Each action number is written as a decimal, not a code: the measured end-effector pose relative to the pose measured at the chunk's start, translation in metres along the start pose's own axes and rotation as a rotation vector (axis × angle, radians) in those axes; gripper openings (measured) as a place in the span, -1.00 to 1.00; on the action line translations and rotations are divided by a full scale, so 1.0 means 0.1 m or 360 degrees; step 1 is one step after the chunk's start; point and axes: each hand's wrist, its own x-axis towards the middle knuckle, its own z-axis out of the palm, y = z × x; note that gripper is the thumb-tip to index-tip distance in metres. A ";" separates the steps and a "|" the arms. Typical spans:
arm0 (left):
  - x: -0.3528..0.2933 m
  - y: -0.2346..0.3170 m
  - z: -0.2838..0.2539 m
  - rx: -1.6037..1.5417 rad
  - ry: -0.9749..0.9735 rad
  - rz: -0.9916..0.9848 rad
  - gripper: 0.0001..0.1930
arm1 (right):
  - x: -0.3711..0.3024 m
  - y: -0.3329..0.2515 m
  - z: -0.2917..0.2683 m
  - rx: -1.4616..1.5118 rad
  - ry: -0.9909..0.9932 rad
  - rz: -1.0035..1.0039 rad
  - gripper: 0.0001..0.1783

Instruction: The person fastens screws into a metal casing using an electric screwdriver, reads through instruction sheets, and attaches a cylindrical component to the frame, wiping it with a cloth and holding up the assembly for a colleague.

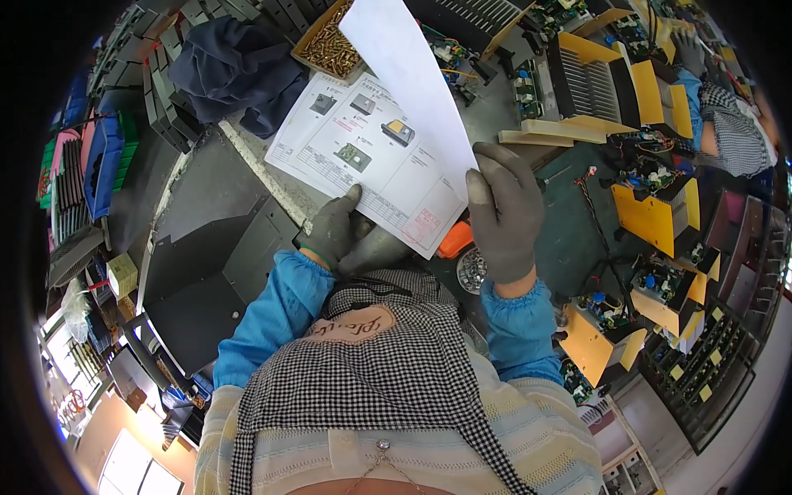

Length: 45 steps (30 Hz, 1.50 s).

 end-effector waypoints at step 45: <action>-0.82 -0.17 -0.48 -0.0571 -0.0286 -0.0035 -0.52 | -0.24 0.47 0.06 -0.0488 -0.0385 0.0258 -0.44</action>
